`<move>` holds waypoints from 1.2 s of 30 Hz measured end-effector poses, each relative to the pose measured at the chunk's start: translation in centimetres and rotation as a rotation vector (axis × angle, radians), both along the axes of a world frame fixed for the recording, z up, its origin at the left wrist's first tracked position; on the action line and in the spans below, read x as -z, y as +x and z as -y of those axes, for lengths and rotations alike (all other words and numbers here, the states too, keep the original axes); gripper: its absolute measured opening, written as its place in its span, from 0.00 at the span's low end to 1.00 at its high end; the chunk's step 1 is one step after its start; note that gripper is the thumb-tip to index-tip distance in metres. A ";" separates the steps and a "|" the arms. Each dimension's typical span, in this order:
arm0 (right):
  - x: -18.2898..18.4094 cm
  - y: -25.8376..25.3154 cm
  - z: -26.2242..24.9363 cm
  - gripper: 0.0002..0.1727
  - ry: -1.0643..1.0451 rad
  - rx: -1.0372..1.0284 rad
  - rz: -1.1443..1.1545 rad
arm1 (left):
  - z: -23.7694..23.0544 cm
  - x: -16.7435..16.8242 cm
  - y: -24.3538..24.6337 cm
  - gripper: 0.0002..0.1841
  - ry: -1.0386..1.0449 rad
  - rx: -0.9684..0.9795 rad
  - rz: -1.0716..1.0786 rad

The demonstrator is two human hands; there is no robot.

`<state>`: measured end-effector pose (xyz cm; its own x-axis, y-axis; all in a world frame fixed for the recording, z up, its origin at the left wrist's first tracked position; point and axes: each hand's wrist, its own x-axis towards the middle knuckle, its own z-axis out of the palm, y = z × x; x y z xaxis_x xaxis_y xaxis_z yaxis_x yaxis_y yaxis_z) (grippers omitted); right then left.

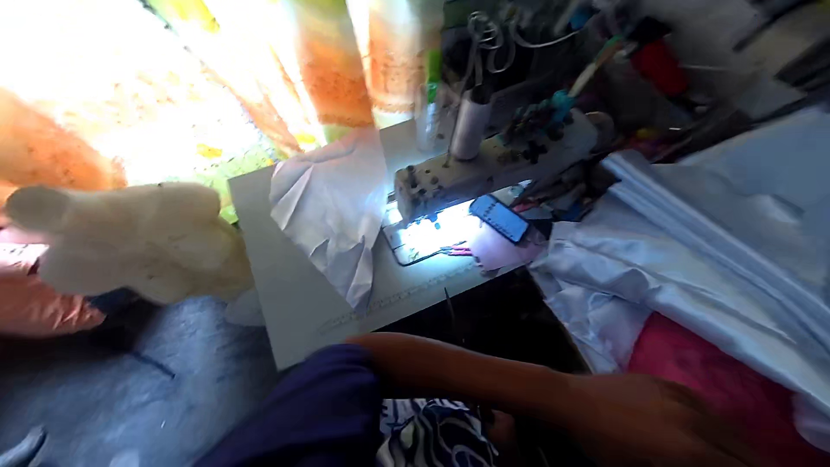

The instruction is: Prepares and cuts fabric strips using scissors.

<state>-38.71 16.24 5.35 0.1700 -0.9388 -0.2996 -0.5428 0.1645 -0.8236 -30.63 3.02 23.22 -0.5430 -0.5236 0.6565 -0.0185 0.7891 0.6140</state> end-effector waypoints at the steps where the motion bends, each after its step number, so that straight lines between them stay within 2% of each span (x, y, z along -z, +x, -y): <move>1: -1.5 0.1 0.8 0.13 0.076 -0.082 -0.016 | -1.4 3.4 4.4 0.10 0.122 -0.101 0.016; 2: -2.5 0.4 1.6 0.13 0.144 -0.115 -0.033 | -3.0 6.5 8.7 0.08 0.276 -0.274 0.047; 3: -2.6 0.6 2.2 0.14 0.176 -0.133 -0.020 | -4.8 8.8 12.8 0.10 0.457 -0.484 0.091; 5: -1.1 0.6 3.2 0.15 0.193 -0.187 0.065 | -8.2 11.3 20.3 0.16 0.814 -0.898 0.186; 7: -0.1 0.6 4.9 0.14 0.279 -0.274 0.122 | -11.1 12.9 26.4 0.19 1.053 -1.211 0.264; 9: 1.2 1.0 6.6 0.14 0.418 -0.338 0.168 | -13.1 14.3 30.4 0.21 1.142 -1.452 0.253; 11: 2.1 1.8 8.2 0.17 0.552 -0.382 0.231 | -13.5 15.5 31.8 0.23 1.086 -1.643 0.169; 12: 2.4 2.4 8.8 0.18 0.606 -0.401 0.263 | -13.1 16.4 32.0 0.28 1.035 -1.700 0.137; 15: 2.8 4.3 10.1 0.21 0.706 -0.426 0.326 | -11.4 19.8 32.1 0.46 0.980 -1.646 0.227; 18: 2.7 6.5 11.3 0.22 0.774 -0.445 0.298 | -9.9 23.1 33.0 0.54 0.973 -1.558 0.386; 24: 2.8 8.6 11.5 0.23 0.783 -0.517 0.242 | -9.8 25.5 34.0 0.69 1.141 -1.423 0.577; 28: 3.5 9.2 10.7 0.27 0.757 -0.518 0.250 | -9.8 25.9 33.9 0.73 1.163 -1.414 0.583; 36: 3.3 10.4 9.6 0.23 0.662 -0.507 0.178 | -9.6 25.9 33.8 0.74 1.176 -1.400 0.614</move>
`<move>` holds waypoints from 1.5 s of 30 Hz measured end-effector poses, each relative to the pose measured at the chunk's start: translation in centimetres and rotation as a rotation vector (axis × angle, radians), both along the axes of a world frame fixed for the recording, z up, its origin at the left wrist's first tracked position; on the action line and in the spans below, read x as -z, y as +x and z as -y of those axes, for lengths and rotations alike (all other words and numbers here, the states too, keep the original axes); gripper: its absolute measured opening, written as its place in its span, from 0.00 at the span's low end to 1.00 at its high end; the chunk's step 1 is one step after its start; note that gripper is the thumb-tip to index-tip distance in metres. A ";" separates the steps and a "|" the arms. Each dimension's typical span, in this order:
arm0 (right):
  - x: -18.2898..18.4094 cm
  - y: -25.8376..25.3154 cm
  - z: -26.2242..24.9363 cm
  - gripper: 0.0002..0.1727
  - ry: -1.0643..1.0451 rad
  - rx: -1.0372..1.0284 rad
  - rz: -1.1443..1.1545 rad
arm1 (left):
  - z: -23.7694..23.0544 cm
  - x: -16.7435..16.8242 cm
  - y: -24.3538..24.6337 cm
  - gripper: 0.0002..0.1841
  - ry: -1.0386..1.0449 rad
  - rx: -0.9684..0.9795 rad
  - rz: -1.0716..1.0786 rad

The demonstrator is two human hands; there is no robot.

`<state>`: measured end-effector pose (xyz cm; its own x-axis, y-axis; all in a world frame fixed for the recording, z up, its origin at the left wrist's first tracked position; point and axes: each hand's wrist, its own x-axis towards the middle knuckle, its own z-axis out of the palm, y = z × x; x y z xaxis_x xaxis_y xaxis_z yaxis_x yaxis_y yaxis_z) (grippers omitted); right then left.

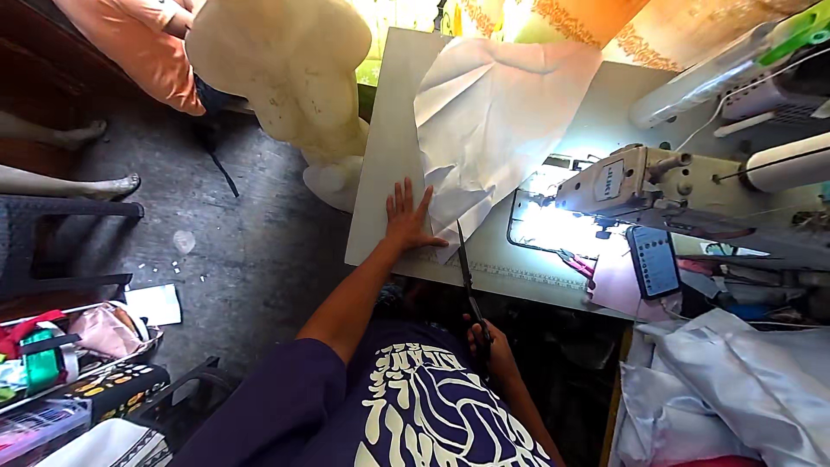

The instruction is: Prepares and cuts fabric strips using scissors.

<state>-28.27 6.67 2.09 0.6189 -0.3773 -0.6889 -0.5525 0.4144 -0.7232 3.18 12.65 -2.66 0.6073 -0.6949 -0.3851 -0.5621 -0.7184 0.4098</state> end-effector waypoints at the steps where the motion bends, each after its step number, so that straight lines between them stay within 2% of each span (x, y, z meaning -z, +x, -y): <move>1: 0.0 0.1 -0.1 0.23 -0.003 0.001 -0.004 | 0.0 0.1 0.0 0.74 0.000 0.000 0.004; 10: 0.1 0.7 -0.2 0.23 -0.108 -0.040 -0.023 | 0.0 0.2 -0.1 0.74 -0.056 -0.011 0.012; 21: -0.8 1.0 -0.3 0.19 -0.030 0.011 -0.017 | 0.1 0.4 -0.1 0.74 -0.012 -0.002 0.031; 33: -0.7 0.4 0.4 0.21 -0.010 -0.019 0.023 | 0.3 -0.3 -0.1 0.75 0.039 0.003 0.023; 45: -0.8 0.5 0.2 0.18 -0.162 -0.051 0.002 | 0.1 -0.3 -0.4 0.75 -0.042 -0.026 0.025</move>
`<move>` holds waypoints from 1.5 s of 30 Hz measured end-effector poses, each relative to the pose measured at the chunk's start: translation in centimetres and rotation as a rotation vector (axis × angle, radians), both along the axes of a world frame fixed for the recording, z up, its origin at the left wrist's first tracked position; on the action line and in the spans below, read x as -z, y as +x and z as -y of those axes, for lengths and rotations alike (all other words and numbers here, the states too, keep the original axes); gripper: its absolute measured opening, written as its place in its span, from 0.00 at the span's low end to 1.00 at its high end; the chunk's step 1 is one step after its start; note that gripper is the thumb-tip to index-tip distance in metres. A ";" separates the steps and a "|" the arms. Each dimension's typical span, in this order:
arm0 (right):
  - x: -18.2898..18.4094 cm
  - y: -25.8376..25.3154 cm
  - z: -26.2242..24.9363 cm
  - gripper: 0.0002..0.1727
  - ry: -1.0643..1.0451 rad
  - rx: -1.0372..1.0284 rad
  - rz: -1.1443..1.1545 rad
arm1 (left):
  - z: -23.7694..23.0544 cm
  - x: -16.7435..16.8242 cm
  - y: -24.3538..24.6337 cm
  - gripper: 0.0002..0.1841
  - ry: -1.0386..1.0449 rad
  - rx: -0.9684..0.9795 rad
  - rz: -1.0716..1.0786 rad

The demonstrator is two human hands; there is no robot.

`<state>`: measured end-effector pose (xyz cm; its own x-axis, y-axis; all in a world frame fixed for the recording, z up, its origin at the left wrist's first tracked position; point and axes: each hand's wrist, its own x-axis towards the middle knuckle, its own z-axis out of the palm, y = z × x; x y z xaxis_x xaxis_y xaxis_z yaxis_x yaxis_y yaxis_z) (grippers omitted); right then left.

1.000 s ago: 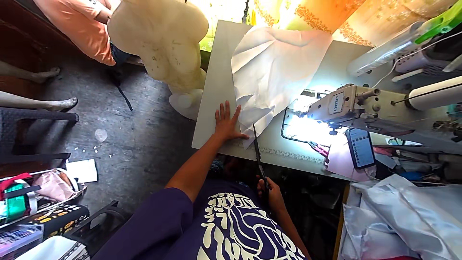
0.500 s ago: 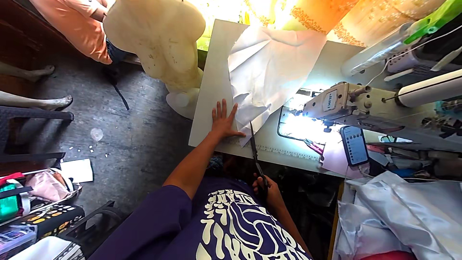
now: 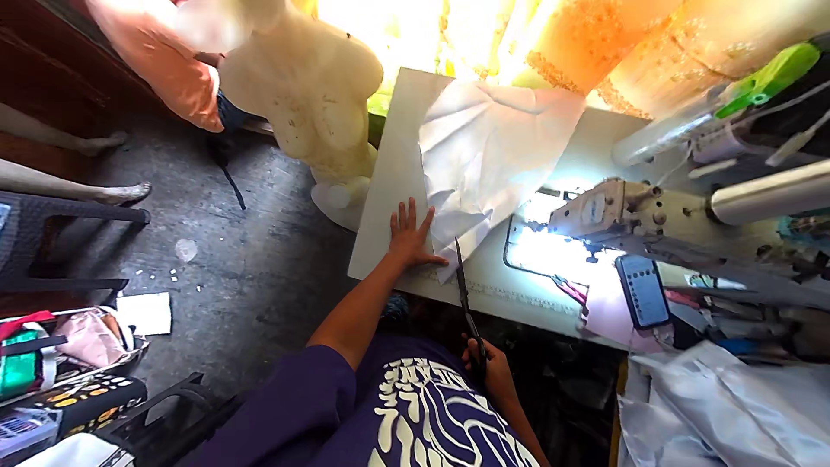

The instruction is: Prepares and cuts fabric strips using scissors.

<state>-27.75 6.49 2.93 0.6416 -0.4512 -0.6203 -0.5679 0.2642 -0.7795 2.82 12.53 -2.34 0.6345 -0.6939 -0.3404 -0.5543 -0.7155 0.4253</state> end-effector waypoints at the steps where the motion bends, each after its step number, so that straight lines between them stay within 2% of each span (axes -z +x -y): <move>1: 0.0 -0.1 0.0 0.18 -0.015 -0.005 0.001 | 0.0 0.0 -0.2 0.75 -0.025 -0.018 0.011; 6: 0.3 0.0 -0.3 0.18 -0.022 -0.017 -0.008 | -0.4 -0.8 0.6 0.72 0.042 0.009 -0.093; 14: 0.0 0.1 -0.3 0.19 0.023 -0.028 -0.042 | 0.0 -1.5 0.7 0.73 0.071 0.018 -0.095; 19: 0.2 -0.2 -0.3 0.20 0.091 0.018 0.005 | -0.6 -1.8 0.9 0.62 0.021 0.038 -0.146; 23: 0.3 0.0 -0.2 0.21 0.075 -0.012 -0.002 | -1.6 -1.6 0.2 0.59 0.002 0.070 -0.132; 31: 0.2 0.0 -0.1 0.19 0.140 0.104 0.010 | -1.9 0.9 -0.7 0.62 -0.053 0.064 -0.001; 45: -0.2 0.7 -0.8 0.17 0.185 0.212 0.035 | -2.0 1.4 -0.4 0.63 -0.063 0.065 0.020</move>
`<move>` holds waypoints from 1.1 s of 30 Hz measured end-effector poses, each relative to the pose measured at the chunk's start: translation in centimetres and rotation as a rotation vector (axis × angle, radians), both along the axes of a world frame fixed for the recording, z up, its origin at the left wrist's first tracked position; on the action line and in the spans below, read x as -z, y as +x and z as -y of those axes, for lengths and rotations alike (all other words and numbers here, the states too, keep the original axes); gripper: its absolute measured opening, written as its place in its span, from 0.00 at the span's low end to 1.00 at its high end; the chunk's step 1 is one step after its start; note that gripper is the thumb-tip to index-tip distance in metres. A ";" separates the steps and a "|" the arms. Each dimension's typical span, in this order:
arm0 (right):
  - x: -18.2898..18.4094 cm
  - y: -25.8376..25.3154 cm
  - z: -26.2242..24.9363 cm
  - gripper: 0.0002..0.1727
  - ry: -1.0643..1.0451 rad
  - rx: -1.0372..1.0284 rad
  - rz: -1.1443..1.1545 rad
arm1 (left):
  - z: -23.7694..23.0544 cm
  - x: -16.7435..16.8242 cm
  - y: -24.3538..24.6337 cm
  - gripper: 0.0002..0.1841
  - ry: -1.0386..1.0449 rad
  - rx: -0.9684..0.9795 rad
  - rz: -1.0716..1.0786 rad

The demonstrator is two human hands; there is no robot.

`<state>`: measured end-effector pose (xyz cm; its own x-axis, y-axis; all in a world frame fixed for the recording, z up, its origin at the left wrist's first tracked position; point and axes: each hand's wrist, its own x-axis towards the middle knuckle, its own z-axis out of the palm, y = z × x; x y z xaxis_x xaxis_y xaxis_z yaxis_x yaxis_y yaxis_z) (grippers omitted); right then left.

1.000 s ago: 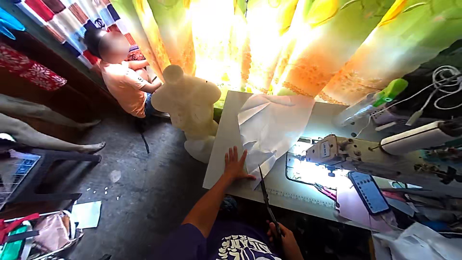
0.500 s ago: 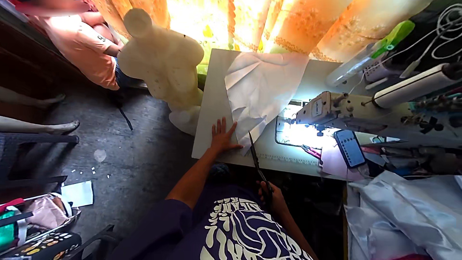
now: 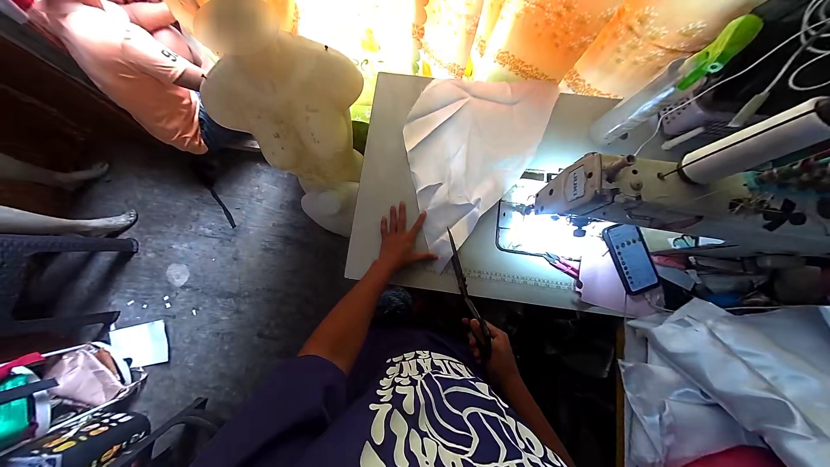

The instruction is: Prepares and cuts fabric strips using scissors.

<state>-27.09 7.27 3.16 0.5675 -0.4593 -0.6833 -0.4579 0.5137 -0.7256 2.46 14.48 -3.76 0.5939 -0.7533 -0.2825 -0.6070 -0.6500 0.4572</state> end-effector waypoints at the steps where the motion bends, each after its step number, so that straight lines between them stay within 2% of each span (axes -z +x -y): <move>1: 0.0 0.0 0.0 0.17 0.000 0.005 -0.001 | 0.0 -0.1 0.0 0.63 0.013 0.001 -0.005; 12: -0.4 0.0 -0.2 0.17 -0.079 -0.014 -0.010 | 0.1 -0.2 0.0 0.62 0.018 0.007 0.002; 18: -0.7 0.0 -0.7 0.14 -0.126 -0.029 -0.020 | 0.2 -0.4 0.0 0.63 0.055 0.004 -0.008; 26: -0.3 0.9 0.0 0.18 0.005 0.003 -0.014 | 0.2 -0.7 0.0 0.63 0.058 0.000 -0.018; 33: 0.2 3.5 0.5 0.18 -0.024 -0.035 -0.010 | 0.1 -1.1 -0.1 0.62 0.055 0.001 -0.008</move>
